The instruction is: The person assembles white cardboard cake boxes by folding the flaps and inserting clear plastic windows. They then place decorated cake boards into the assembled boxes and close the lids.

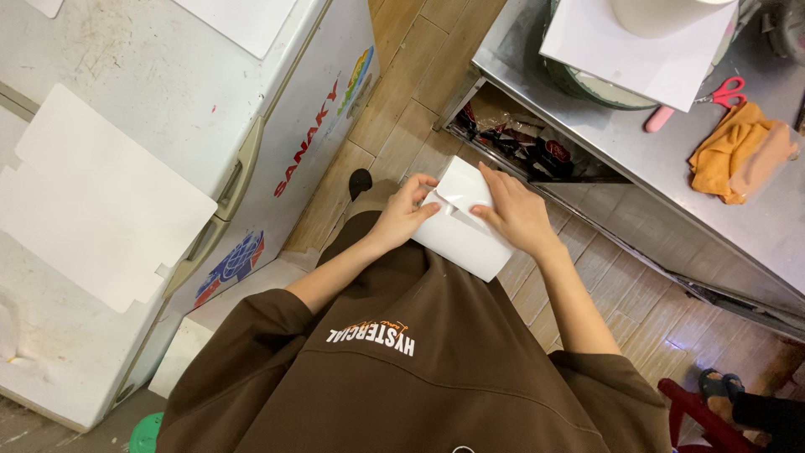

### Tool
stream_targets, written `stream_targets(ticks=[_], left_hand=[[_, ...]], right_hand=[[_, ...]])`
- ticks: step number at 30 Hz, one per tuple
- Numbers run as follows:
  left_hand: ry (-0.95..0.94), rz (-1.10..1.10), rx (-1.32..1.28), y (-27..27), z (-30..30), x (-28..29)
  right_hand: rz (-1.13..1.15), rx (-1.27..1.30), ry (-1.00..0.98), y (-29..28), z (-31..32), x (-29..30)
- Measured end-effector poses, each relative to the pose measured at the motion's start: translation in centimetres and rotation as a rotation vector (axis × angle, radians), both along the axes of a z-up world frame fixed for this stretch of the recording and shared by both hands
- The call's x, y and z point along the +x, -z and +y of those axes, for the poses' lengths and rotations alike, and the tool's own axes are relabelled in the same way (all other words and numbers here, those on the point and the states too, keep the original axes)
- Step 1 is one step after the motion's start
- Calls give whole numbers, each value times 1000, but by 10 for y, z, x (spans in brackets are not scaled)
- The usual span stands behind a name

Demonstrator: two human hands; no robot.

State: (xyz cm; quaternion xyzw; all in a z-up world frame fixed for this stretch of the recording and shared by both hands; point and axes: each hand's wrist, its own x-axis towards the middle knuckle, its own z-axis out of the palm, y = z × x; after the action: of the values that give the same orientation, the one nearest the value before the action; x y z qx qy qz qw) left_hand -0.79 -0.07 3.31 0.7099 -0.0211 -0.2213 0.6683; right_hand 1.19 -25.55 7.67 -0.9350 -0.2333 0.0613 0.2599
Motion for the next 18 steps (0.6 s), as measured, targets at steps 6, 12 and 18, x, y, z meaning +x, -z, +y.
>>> stream_targets(ticks=[6, 12, 18], left_hand=[[-41, 4, 39, -18, 1, -6], [-34, -315, 358, -1, 29, 3], [298, -230, 483, 20, 6, -3]], right_hand=[[420, 86, 118, -13, 0, 9], [337, 163, 184, -9, 0, 4], [301, 140, 165, 4, 9, 10]])
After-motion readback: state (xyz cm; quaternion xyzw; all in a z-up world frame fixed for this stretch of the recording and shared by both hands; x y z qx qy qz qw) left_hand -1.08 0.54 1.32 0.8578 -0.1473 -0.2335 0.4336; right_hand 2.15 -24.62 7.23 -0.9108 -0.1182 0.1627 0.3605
